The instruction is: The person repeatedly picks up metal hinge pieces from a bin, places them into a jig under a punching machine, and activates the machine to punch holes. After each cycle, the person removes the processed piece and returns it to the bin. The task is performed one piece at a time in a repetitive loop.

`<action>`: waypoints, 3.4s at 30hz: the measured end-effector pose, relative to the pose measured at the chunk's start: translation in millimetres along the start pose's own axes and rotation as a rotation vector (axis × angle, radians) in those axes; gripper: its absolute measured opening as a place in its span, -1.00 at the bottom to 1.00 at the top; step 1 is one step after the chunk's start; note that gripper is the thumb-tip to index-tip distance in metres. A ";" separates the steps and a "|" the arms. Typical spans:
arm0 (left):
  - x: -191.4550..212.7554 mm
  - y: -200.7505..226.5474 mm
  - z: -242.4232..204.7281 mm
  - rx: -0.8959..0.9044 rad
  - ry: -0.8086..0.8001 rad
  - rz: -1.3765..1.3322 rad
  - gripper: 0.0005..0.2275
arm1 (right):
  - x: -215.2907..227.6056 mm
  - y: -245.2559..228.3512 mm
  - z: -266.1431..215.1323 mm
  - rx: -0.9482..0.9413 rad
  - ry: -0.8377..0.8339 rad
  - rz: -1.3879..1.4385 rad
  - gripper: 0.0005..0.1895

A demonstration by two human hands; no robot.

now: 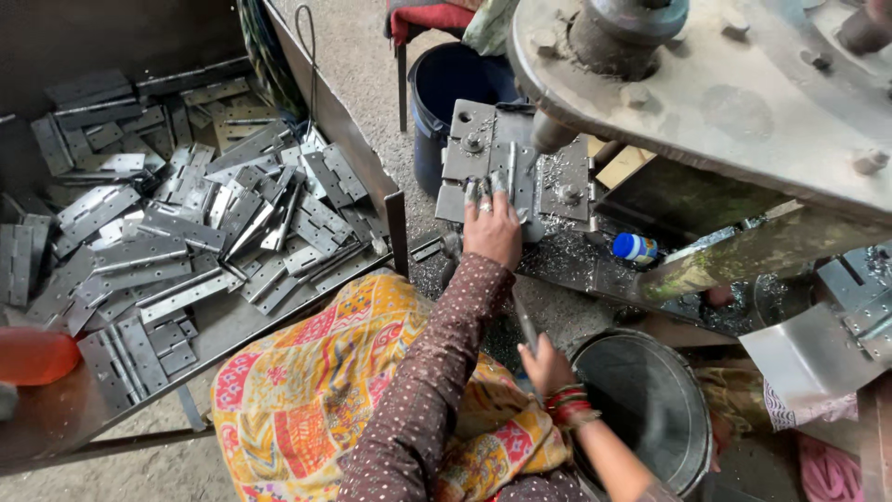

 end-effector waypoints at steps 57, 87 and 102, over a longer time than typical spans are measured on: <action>22.4 -43.9 40.2 0.014 -0.268 0.079 -0.58 | 14.5 -32.7 -18.4 0.057 -0.057 -0.131 -0.63; 38.6 -21.5 25.2 0.011 -0.137 -0.027 -0.80 | 72.2 -58.7 -26.9 0.008 -0.057 -0.269 -0.44; 29.9 -29.0 51.1 0.033 -0.130 -0.020 -0.85 | 2.9 -4.5 -2.2 -0.037 -0.021 -0.112 -0.55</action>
Point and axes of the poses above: each hand's wrist, its own z-axis towards the middle knuckle, its own x-axis out of the back of the hand, y = z × x, the point moved 1 cm from there along z, towards the middle knuckle, and after that the axes turned 7 degrees about -y, right-handed, at the moved point
